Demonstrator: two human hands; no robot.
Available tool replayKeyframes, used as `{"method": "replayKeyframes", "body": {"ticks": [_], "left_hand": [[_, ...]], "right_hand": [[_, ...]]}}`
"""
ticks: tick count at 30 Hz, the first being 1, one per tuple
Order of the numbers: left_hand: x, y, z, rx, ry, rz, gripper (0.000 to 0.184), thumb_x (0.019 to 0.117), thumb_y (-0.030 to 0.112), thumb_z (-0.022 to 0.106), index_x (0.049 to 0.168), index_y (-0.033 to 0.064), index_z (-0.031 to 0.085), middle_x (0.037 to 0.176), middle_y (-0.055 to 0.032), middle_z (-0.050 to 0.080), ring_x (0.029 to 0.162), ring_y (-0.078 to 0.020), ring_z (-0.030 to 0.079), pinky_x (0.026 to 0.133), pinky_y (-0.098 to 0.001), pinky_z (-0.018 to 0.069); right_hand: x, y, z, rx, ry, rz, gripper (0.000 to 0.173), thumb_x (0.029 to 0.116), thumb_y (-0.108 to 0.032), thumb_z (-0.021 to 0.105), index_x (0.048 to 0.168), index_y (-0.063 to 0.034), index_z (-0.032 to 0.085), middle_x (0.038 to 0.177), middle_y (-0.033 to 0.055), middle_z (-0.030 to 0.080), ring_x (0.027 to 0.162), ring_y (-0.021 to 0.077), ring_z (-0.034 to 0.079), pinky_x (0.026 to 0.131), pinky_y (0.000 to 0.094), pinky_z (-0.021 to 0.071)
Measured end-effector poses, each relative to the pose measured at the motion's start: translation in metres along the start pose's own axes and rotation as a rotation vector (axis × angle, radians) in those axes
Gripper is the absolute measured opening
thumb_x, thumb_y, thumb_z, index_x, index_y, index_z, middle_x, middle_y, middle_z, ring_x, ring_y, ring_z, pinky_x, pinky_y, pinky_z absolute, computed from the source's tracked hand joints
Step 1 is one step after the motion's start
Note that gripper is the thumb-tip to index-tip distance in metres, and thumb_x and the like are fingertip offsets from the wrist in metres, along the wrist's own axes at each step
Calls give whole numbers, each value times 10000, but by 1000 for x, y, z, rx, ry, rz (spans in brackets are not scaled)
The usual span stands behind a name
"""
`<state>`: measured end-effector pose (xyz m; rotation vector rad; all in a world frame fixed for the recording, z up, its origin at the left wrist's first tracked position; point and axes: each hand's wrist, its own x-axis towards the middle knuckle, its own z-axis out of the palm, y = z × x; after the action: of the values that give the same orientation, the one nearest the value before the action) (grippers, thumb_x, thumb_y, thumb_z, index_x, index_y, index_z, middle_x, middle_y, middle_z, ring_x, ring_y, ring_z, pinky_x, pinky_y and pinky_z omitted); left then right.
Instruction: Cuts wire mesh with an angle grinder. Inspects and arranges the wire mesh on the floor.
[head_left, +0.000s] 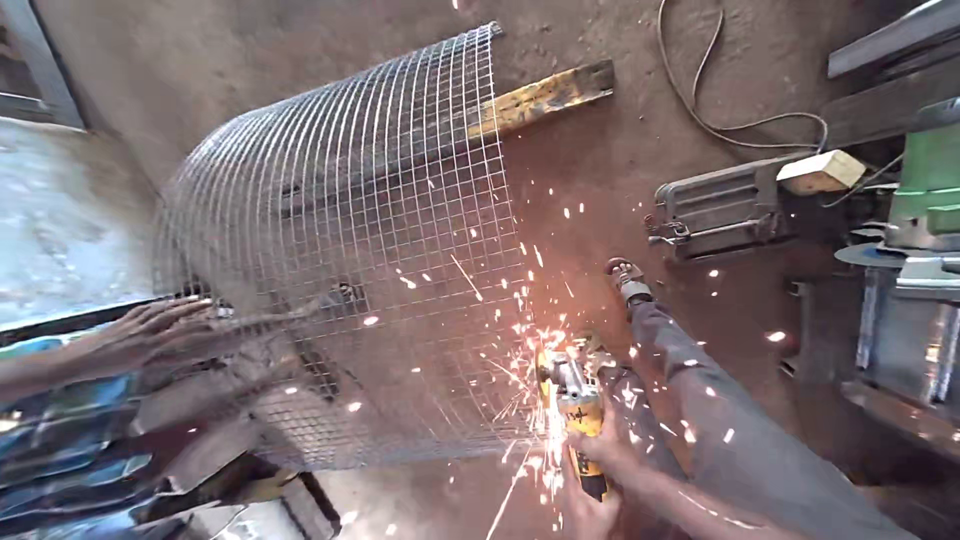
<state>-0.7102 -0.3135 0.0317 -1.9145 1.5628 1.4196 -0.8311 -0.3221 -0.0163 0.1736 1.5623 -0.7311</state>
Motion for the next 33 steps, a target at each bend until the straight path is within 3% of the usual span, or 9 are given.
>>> {"method": "replayKeyframes", "body": {"ticks": [6, 8, 11, 14, 19, 23, 27, 30, 33], "left_hand": [[-9, 11, -4, 20, -56, -112, 1153, 656, 194, 880, 1554, -105, 222, 1244, -329, 627, 1093, -405, 666, 954, -576, 537], [-11, 2, -1, -7, -51, -112, 1118, 648, 187, 881, 1528, -129, 268, 1281, -331, 614, 1164, -390, 644, 1007, -540, 526], [-16, -13, 7, -67, -77, -84, 1109, 704, 167, 855, 1556, -125, 207, 1436, -318, 511, 1312, -343, 551, 1105, -447, 460], [-20, -40, 23, -29, -29, -98, 1099, 667, 251, 878, 1549, -65, 302, 1337, -280, 610, 1194, -348, 643, 1013, -518, 535], [-15, -32, 23, -59, 2, -58, 1164, 602, 233, 861, 1553, -82, 269, 1314, -285, 616, 1149, -332, 661, 986, -519, 545], [-5, -14, 24, -41, 23, -38, 1163, 608, 234, 857, 1566, -61, 268, 1360, -286, 588, 1193, -349, 636, 1005, -538, 526], [-6, -2, 21, -78, 39, -1, 1162, 593, 177, 861, 1540, -119, 255, 1373, -321, 557, 1225, -352, 608, 1040, -497, 506], [-4, 0, 17, -84, 46, -1, 1176, 586, 156, 864, 1538, -128, 235, 1393, -335, 528, 1238, -354, 591, 1050, -472, 497], [-2, 16, 7, -46, 31, -43, 1188, 599, 147, 874, 1566, -84, 222, 1355, -322, 574, 1196, -376, 629, 1006, -527, 524]], "right_hand": [[-1, 9, 0, 17, -19, 15, 1072, 706, -410, 863, 1530, 23, 333, 1300, 196, 634, 1167, 236, 655, 1021, 418, 543], [-4, 9, -1, -3, -19, 10, 1064, 707, -415, 860, 1522, 30, 339, 1287, 183, 646, 1163, 216, 660, 1020, 400, 544], [-1, 23, -1, -41, -22, 93, 1090, 704, -457, 866, 1538, -4, 330, 1296, 181, 643, 1161, 244, 661, 1012, 444, 548], [1, 36, -5, -63, -61, 188, 1086, 736, -431, 870, 1562, -22, 295, 1311, 197, 635, 1161, 276, 662, 1014, 471, 543], [4, 30, -5, -45, -73, 126, 1122, 702, -448, 864, 1565, -27, 285, 1300, 167, 639, 1140, 226, 669, 1003, 428, 554], [15, 19, -9, -72, -58, 85, 1090, 678, -473, 853, 1532, -29, 343, 1259, 151, 659, 1107, 221, 678, 981, 431, 560], [13, 12, -12, -83, -82, 84, 1112, 713, -462, 861, 1557, -3, 300, 1321, 195, 625, 1176, 259, 652, 1029, 450, 533], [9, 1, -11, -70, -72, 47, 1050, 700, -444, 865, 1509, 6, 370, 1283, 179, 647, 1161, 244, 657, 1018, 430, 538], [6, -14, -12, -56, -80, 37, 1087, 704, -435, 860, 1532, 29, 330, 1303, 200, 637, 1184, 256, 649, 1038, 426, 527]]}}
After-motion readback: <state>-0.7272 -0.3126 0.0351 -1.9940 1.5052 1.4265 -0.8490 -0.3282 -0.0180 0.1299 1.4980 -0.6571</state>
